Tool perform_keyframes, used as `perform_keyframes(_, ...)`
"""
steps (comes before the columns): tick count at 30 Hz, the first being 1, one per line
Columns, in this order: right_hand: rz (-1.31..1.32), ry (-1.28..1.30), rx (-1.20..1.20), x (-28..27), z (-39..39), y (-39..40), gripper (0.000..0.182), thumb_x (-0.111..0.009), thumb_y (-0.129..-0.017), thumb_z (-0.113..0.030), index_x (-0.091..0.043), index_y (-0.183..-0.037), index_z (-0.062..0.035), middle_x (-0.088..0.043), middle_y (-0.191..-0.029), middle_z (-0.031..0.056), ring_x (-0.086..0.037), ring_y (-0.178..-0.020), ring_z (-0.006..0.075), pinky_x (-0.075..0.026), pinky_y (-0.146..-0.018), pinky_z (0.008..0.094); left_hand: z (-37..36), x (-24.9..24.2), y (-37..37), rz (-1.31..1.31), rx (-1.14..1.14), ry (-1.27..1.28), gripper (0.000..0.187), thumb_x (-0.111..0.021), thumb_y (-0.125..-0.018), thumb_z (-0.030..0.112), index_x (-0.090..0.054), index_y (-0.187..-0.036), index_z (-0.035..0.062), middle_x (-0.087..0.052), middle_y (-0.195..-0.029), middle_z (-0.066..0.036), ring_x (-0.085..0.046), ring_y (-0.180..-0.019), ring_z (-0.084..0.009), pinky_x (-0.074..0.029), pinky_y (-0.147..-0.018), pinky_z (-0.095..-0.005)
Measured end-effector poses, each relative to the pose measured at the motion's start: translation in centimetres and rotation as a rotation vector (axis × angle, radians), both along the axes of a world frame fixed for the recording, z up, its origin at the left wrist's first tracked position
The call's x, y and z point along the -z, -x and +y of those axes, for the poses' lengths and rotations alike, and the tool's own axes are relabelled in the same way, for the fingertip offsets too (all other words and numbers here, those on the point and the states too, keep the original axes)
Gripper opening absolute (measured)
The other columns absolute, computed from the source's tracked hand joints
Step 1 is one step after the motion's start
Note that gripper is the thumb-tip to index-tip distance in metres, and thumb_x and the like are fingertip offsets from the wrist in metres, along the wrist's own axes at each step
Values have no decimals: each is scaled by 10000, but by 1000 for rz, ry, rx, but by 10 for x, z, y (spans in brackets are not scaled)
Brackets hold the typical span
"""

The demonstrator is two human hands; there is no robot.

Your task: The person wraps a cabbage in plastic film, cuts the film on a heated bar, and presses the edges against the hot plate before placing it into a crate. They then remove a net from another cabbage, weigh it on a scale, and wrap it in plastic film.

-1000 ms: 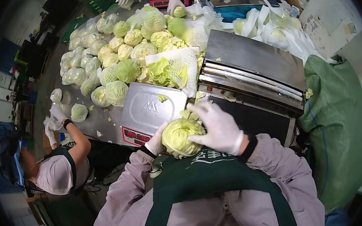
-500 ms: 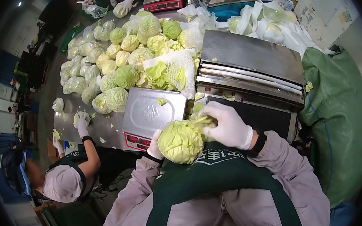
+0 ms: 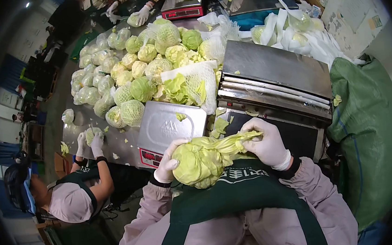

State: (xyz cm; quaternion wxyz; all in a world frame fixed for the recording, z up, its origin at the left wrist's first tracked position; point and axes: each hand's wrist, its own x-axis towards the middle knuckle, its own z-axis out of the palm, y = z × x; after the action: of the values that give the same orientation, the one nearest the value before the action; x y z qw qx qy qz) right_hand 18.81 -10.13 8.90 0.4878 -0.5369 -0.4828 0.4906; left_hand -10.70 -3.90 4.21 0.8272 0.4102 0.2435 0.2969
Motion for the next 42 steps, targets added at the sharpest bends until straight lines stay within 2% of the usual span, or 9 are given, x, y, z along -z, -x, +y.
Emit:
perform_keyframes(7, 281, -103, 374, -1, 45, -50, 135, -577, -816, 3, -576, -950, 12, -593, -851, 26, -569, -805, 87, -477, -733, 245, -2, 7, 7, -9, 41, -77, 711, -692, -756, 322, -396, -1339, 42, -452, -1327, -163, -460, -1236, -274, -380, -1048, -392)
perform_keyframes(10, 11, -416, 413, -49, 82, -31, 196, -577, -865, -16, -570, -1056, 26, -619, -912, 50, -599, -854, 115, -489, -782, 254, -6, 3, 5, -3, 14, 38, 707, -664, -774, 354, -382, -1344, 46, -429, -1339, -162, -447, -1246, -268, -368, -1052, -382)
perform_keyframes(12, 115, -446, 246, -57, 114, -11, 367, -621, -879, -61, -514, -1215, 42, -614, -1119, 101, -601, -973, 151, -475, -847, 265, -6, 7, 4, 4, 45, 29, 702, -659, -778, 356, -382, -1344, 46, -427, -1339, -159, -444, -1248, -264, -365, -1053, -379)
perform_keyframes(15, -130, -375, 27, -22, 118, 22, 384, -620, -877, -155, -535, -1224, -14, -636, -1072, 110, -620, -868, 194, -500, -762, 320, -3, 8, 5, 27, 64, -13, 692, -652, -785, 357, -391, -1345, 45, -441, -1334, -138, -446, -1246, -248, -355, -1059, -366)
perform_keyframes(16, -316, -54, -164, -14, 105, 25, 401, -621, -872, -259, -563, -1181, -10, -659, -994, 173, -643, -862, 252, -502, -775, 355, -3, 9, 6, 14, 60, -39, 692, -652, -785, 357, -391, -1345, 45, -441, -1334, -138, -446, -1246, -248, -355, -1059, -366)
perform_keyframes(17, -487, -341, -319, -7, 94, 32, 466, -634, -856, -357, -577, -1150, 1, -653, -938, 229, -650, -894, 312, -498, -799, 369, -4, 11, 7, 38, 43, -46, 692, -652, -790, 362, -390, -1349, 48, -447, -1333, -136, -446, -1245, -240, -353, -1060, -363)
perform_keyframes(23, -557, 113, -667, -4, 59, 42, 627, -544, -877, -566, -558, -1278, -84, -649, -1063, 238, -631, -1010, 348, -478, -884, 350, 1, 13, 6, 36, -2, -94, 619, -639, -829, 321, -419, -1333, 37, -456, -1332, -114, -426, -1256, -216, -327, -1069, -345)
perform_keyframes(34, -368, 425, -743, 7, 56, 13, 520, -490, -950, -452, -494, -1351, -120, -675, -953, 134, -656, -813, 190, -502, -786, 309, 21, -9, -17, 178, 157, -370, 509, -610, -908, 224, -437, -1345, 30, -500, -1293, -77, -469, -1189, -156, -361, -1030, -307)
perform_keyframes(42, -421, 263, -652, 35, 42, 13, 376, -431, -964, -263, -565, -1246, -53, -662, -813, 118, -638, -721, 181, -507, -704, 314, 21, -4, -24, 209, 160, -420, 485, -618, -911, 239, -466, -1332, 52, -524, -1263, -71, -481, -1163, -143, -369, -1014, -293)
